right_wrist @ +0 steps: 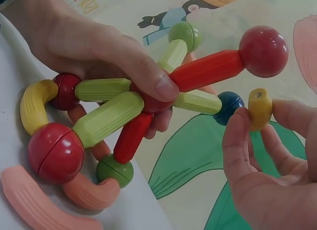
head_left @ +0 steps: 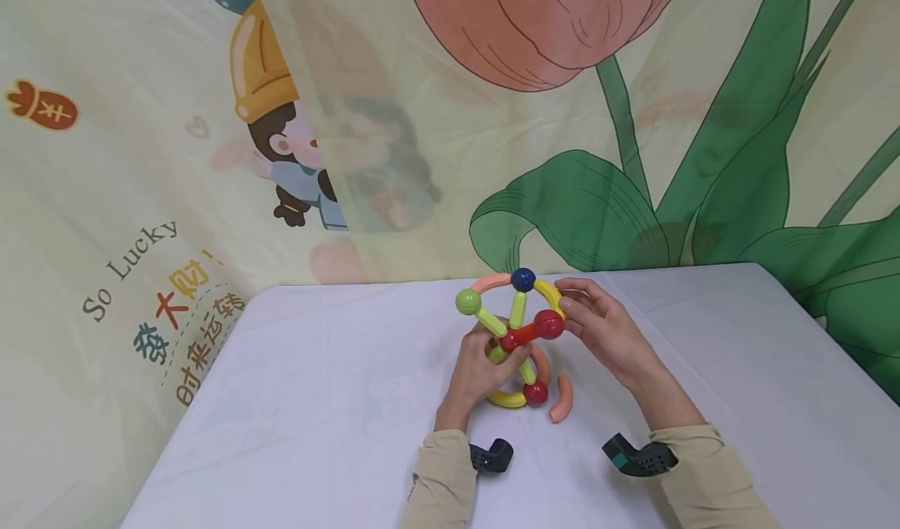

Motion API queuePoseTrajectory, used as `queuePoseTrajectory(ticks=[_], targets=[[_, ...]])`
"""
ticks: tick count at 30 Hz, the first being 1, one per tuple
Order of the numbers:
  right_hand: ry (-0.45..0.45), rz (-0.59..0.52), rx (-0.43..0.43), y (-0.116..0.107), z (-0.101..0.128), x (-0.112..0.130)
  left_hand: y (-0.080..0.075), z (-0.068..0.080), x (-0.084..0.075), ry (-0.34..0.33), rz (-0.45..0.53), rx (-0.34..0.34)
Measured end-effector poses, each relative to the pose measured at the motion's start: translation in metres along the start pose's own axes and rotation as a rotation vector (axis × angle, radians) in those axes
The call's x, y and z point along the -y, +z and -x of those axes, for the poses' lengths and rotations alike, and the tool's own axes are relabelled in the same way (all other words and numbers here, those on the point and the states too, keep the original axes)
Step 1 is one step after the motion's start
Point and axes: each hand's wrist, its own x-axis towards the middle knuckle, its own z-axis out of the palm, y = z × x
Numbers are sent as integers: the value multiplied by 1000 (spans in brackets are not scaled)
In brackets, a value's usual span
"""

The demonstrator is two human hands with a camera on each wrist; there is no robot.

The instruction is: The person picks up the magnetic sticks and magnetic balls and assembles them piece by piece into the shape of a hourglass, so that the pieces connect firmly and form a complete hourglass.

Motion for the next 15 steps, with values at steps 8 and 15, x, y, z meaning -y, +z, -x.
queuePoseTrajectory(ticks=[8,15], targets=[[25,-100,-7,1,1,4,0,0,0,-13,-6,5],[40,-148,-7,1,2,5,0,0,0,-17,-9,2]])
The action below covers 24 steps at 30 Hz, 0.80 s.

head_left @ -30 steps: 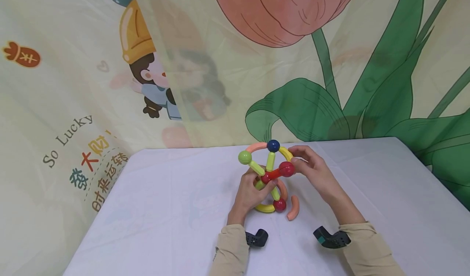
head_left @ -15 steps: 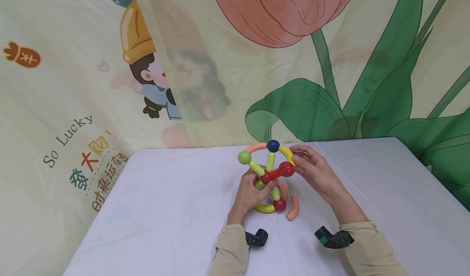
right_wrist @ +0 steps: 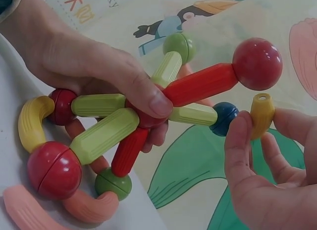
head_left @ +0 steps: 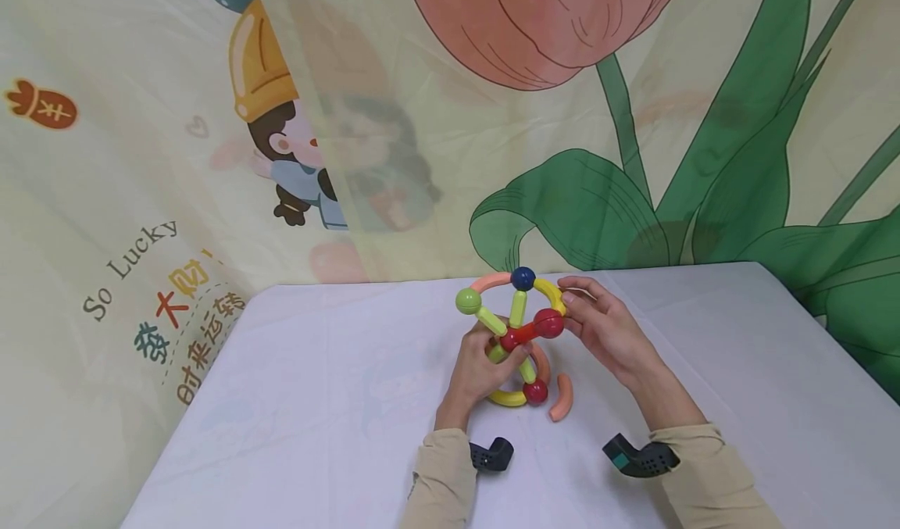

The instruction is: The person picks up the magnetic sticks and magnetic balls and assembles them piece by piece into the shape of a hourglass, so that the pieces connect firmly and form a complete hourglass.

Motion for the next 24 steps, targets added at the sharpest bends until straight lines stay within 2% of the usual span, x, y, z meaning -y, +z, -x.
queuePoseTrajectory(ticks=[9,18,24], targets=[[12,-35,11,2,1,2,0,0,0,8,9,2],[-32,-55,84,-1,2,1,0,-1,-1,11,24,-11],[-38,29,82,-4,-1,0,0,-1,-2,-37,56,-22]])
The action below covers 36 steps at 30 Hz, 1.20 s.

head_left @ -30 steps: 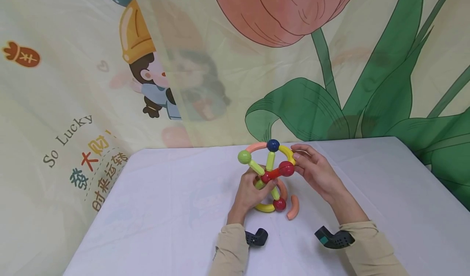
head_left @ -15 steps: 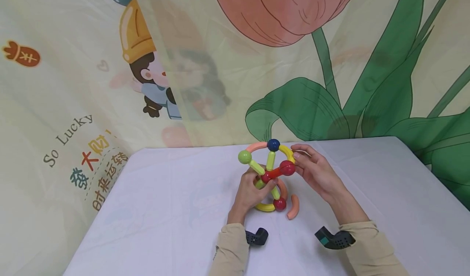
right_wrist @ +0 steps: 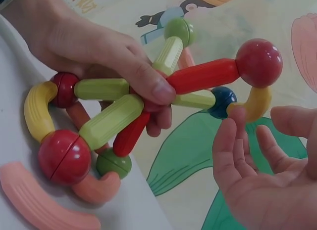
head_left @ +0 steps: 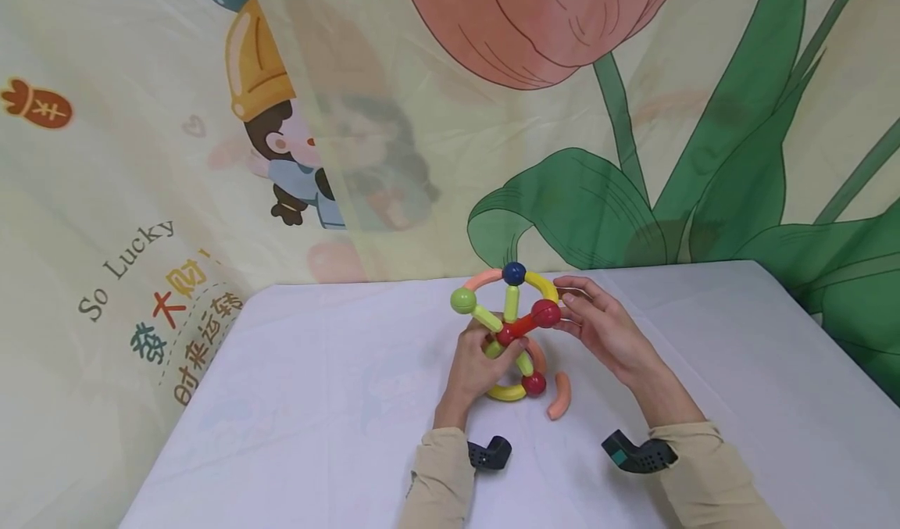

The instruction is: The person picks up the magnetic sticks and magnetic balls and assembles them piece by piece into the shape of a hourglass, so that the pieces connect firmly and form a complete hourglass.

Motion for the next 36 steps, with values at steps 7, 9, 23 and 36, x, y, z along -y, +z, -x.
queuePoseTrajectory(ticks=[7,9,23,36], targets=[[-9,232,-17,-8,-3,-3,0,-2,-1,-57,72,4],[-7,318,-21,-9,-3,-4,0,-2,-1,-72,88,10],[109,652,247,-22,2,-10,-8,-1,-4,-26,72,54],[320,753,537,-22,9,-21,-13,-1,-17,-92,92,59]])
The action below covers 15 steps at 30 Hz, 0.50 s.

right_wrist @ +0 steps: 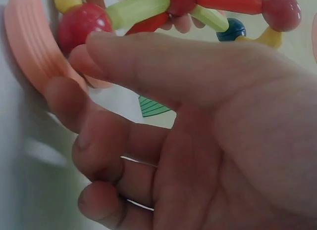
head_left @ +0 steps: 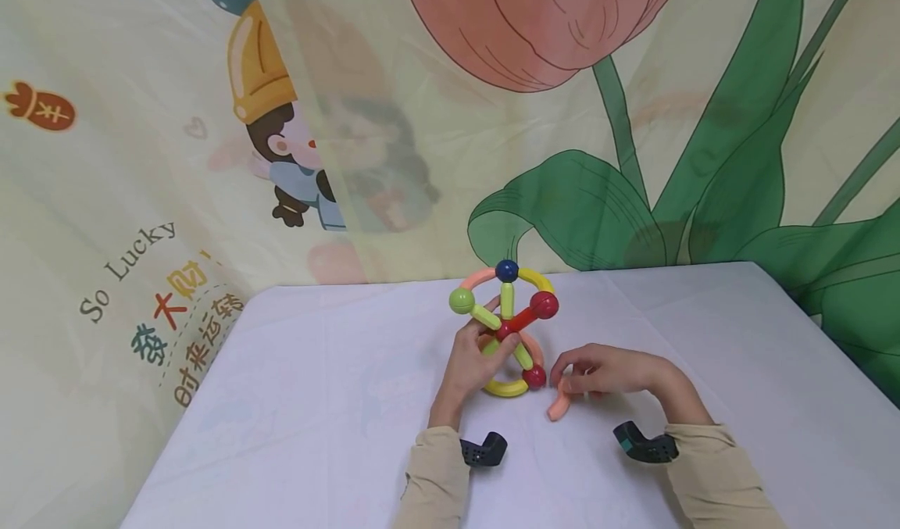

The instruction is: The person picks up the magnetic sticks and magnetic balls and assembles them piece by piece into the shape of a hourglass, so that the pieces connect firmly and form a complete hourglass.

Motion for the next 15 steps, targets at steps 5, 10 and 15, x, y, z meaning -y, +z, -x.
queuePoseTrajectory(ticks=[5,10,15], targets=[[10,-25,17,2,-1,-2,-4,6,-27,-19,-11,-28],[19,-15,15,3,-1,-2,-6,7,-28,-4,1,-23],[33,1,15,5,-3,0,-9,8,-27,20,4,3]])
